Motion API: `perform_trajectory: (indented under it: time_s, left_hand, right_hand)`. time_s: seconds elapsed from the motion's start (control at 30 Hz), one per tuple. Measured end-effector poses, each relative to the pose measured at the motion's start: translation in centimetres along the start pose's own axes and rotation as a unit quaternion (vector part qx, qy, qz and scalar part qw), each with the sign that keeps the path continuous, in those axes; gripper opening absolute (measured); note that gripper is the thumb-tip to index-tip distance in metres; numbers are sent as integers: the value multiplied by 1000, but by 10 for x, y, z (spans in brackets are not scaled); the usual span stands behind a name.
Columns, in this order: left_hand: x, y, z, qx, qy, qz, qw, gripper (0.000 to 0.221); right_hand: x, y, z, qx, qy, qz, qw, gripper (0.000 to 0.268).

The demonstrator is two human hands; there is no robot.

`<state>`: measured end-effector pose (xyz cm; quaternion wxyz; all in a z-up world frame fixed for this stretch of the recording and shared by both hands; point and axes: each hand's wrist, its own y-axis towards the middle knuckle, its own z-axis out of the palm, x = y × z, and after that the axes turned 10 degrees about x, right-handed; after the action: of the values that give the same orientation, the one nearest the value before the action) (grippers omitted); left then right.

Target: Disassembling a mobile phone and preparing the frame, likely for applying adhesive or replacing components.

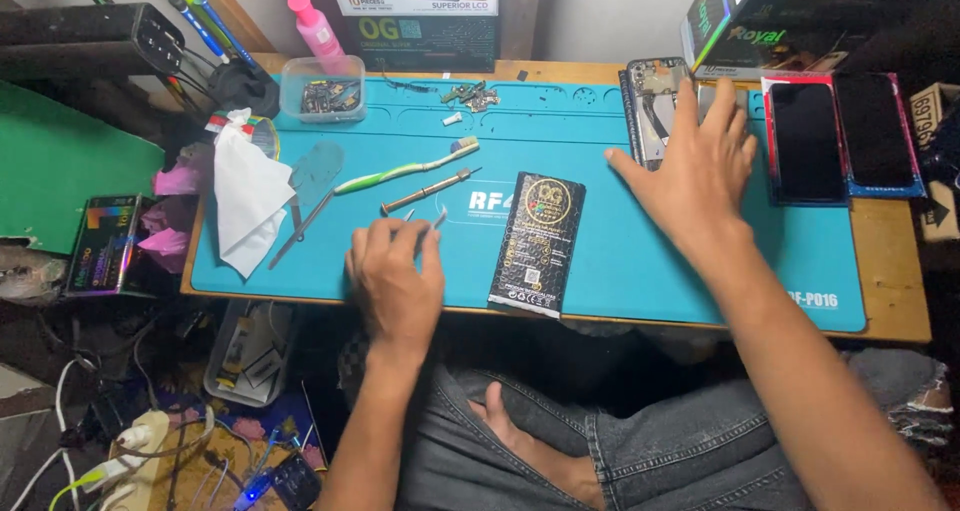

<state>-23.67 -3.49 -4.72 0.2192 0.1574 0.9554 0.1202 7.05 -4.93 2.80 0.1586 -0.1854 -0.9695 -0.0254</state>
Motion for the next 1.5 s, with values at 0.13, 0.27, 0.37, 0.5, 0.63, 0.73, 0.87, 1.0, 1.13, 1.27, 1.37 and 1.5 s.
perform_trajectory:
  time_s: [0.13,0.27,0.37,0.5,0.63,0.73,0.87,1.0,1.13,1.27,1.37,1.5]
  left_hand:
    - [-5,4,-1,-31,14,-19,999,14]
    - [-52,-17,5,23,-120,-24,992,26]
    - [-89,-32,-1,91,-177,-55,978,53]
    - [-112,-38,8,121,-207,-132,962,86]
    - [-122,-43,14,102,-260,-160,947,80]
    - [-128,-46,9,99,-323,-176,925,68]
    - [-146,-51,-14,74,-409,-147,897,61]
    - [-153,-64,-19,64,-456,-101,882,51]
    - [-156,-62,-49,110,-489,-66,863,31]
    - [-156,-52,-63,81,-534,-79,838,23]
    - [-160,-37,-79,67,-511,-19,857,14]
    - [-165,-21,-86,96,-452,59,885,10]
  right_hand:
    - [21,-41,9,-71,43,-72,994,77]
    - [45,-68,13,118,136,26,983,88]
    - [47,-72,23,144,146,33,978,97]
    - [46,-69,33,126,171,41,976,104]
    - [41,-72,48,104,215,37,970,108]
    - [32,-77,63,76,293,44,952,107]
    - [27,-86,55,72,373,40,924,109]
    - [26,-96,27,98,473,-3,876,96]
    - [15,-116,-6,72,450,-28,889,88]
    - [-6,-128,-17,-29,309,-191,931,86]
    - [-16,-132,-15,-67,263,-241,932,80]
    - [-20,-134,-12,-68,221,-284,931,70]
